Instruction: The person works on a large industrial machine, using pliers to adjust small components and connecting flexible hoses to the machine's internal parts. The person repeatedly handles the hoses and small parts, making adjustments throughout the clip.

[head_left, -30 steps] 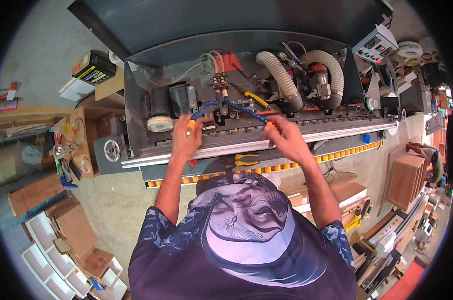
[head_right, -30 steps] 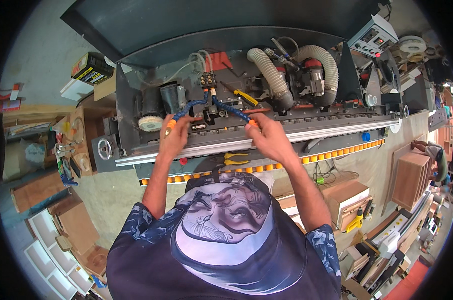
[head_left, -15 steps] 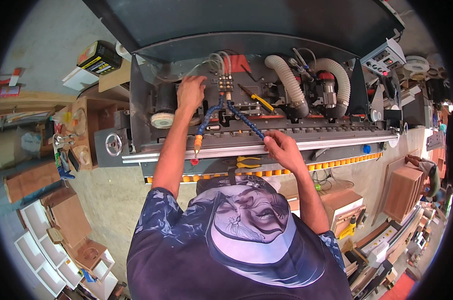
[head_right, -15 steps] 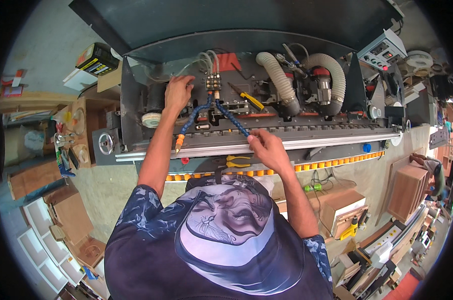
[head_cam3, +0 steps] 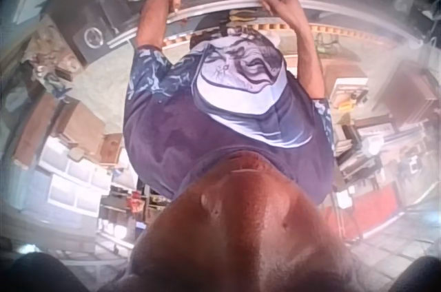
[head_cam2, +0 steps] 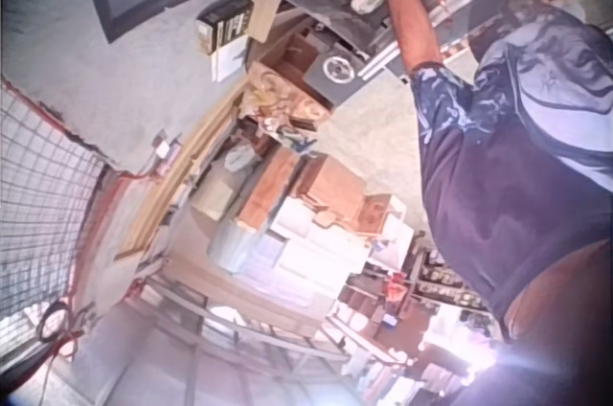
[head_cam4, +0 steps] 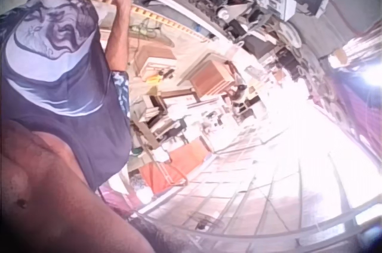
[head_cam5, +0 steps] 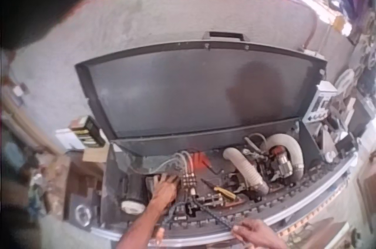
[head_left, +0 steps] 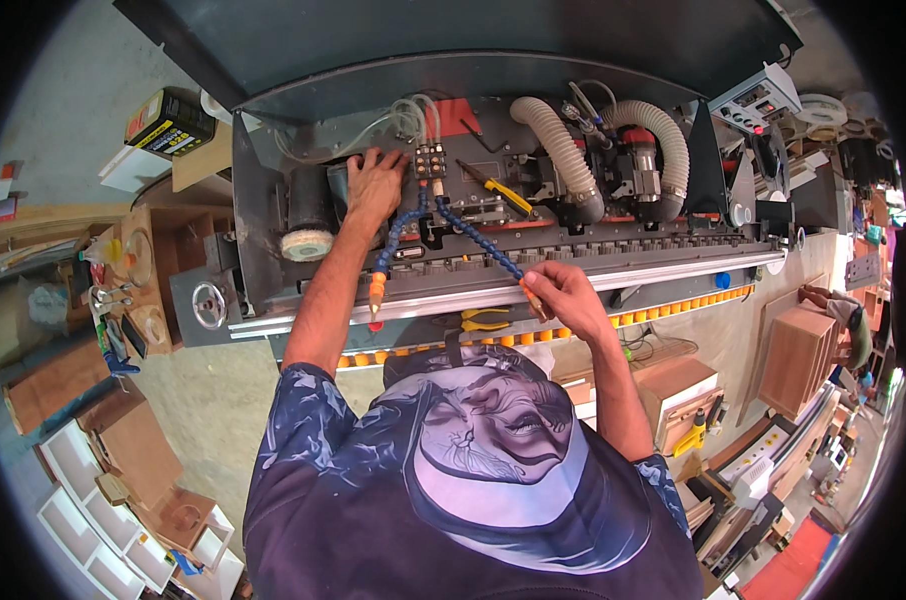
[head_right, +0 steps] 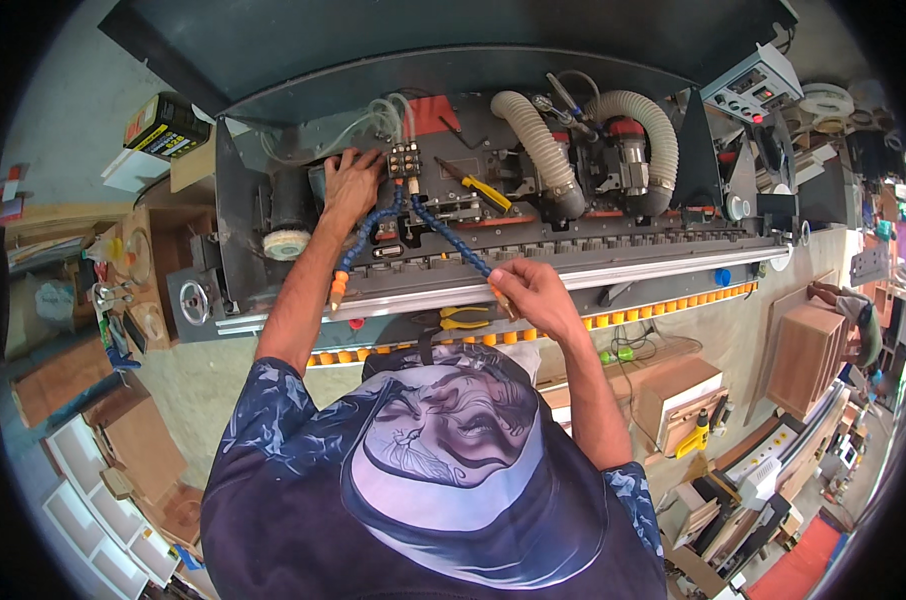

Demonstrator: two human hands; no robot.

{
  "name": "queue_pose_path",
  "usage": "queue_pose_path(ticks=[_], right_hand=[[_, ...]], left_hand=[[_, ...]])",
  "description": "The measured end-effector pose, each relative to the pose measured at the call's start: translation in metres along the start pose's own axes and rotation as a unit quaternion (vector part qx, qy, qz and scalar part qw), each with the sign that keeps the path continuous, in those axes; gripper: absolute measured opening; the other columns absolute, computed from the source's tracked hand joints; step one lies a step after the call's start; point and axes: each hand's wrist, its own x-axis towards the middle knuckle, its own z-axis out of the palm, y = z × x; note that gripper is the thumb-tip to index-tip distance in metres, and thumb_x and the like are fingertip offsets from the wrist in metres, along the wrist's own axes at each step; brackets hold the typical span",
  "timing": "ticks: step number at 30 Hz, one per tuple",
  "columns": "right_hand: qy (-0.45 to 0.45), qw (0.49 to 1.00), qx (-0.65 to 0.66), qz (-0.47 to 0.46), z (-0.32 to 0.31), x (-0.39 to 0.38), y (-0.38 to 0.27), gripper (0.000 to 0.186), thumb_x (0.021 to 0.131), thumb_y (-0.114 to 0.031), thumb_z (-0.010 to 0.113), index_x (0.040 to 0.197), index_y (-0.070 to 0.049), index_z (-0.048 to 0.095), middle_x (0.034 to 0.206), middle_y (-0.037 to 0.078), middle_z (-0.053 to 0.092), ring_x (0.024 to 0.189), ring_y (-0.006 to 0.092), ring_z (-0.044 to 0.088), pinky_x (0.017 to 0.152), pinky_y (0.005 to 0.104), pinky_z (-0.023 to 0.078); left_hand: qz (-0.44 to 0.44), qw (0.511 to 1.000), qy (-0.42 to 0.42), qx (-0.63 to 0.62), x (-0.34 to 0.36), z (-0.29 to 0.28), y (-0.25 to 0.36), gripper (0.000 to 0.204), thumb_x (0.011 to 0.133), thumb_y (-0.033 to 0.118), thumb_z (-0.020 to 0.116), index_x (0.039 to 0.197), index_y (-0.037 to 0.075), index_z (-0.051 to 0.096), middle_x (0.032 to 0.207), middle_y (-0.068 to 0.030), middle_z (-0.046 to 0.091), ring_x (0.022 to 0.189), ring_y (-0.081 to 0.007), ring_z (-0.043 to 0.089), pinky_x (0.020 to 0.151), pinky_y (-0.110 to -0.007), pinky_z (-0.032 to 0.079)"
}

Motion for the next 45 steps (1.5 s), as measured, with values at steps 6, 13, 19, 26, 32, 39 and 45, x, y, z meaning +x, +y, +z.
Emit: queue_pose_path(ticks=[6,13,19,26,32,39,45], right_hand=[[0.004,1.0,0.007,-0.004,0.004,0.002,0.007,0.036,0.112,-0.036,0.066,0.111,-0.001,0.074,0.073,-0.002,0.063,0.06,0.0054,0.055,0.056,0.025,0.042],[0.067,0.998,-0.011,-0.001,-0.005,0.015,0.023,0.044,0.116,-0.041,0.058,0.112,0.0,0.073,0.074,0.0,0.065,0.061,0.0062,0.057,0.057,0.025,0.046],[0.107,0.987,-0.114,-0.043,-0.012,0.03,0.01,0.036,0.114,-0.034,0.063,0.111,0.001,0.073,0.075,0.002,0.068,0.064,0.0082,0.061,0.059,0.0265,0.05],[0.102,0.977,-0.169,-0.08,-0.01,0.086,-0.04,0.033,0.109,-0.028,0.067,0.112,0.003,0.074,0.076,0.009,0.074,0.063,0.0131,0.067,0.061,0.0312,0.053],[0.088,0.943,-0.279,-0.159,0.012,0.164,-0.071,0.021,0.103,-0.013,0.066,0.116,0.002,0.074,0.088,0.023,0.077,0.083,0.0374,0.079,0.075,0.0467,0.059],[0.191,0.843,-0.385,-0.323,0.029,0.265,-0.091,0.014,0.099,-0.007,0.067,0.107,0.0,0.075,0.096,0.026,0.076,0.094,0.046,0.074,0.083,0.0529,0.058],[0.059,0.772,-0.419,-0.474,0.085,0.281,-0.138,0.02,0.093,-0.005,0.068,0.11,-0.004,0.079,0.102,0.023,0.078,0.096,0.0408,0.078,0.085,0.0485,0.062]], left_hand=[[-0.02,1.0,0.011,-0.009,-0.002,0.0,0.002,0.042,0.1,0.016,0.064,0.141,0.017,0.074,0.148,0.0019,0.068,0.138,-0.0292,0.053,0.111,-0.057,0.037],[-0.032,0.999,0.004,0.012,-0.004,0.003,0.01,0.05,0.097,0.011,0.063,0.146,0.015,0.069,0.15,0.0008,0.063,0.142,-0.0293,0.05,0.117,-0.059,0.033],[-0.022,0.999,0.043,-0.016,-0.008,0.007,0.008,0.049,0.094,0.009,0.064,0.142,0.014,0.072,0.143,0.0001,0.066,0.14,-0.0283,0.052,0.119,-0.057,0.033],[-0.08,0.99,0.058,-0.104,-0.001,-0.003,0.004,0.041,0.088,0.006,0.072,0.128,0.016,0.08,0.133,0.0037,0.073,0.13,-0.0248,0.058,0.113,-0.053,0.036],[-0.098,0.978,0.109,-0.147,0.004,0.004,0.001,0.036,0.088,0.008,0.077,0.122,0.016,0.08,0.121,0.0023,0.078,0.122,-0.0245,0.062,0.109,-0.05,0.038],[-0.19,0.955,0.141,-0.18,0.017,-0.005,-0.006,0.028,0.091,0.013,0.079,0.12,0.015,0.078,0.109,-0.0052,0.08,0.11,-0.0282,0.069,0.097,-0.05,0.047],[-0.271,0.939,0.115,-0.179,0.035,-0.007,-0.025,0.015,0.089,0.019,0.083,0.103,0.016,0.081,0.094,-0.0079,0.08,0.099,-0.0318,0.073,0.093,-0.052,0.049]])
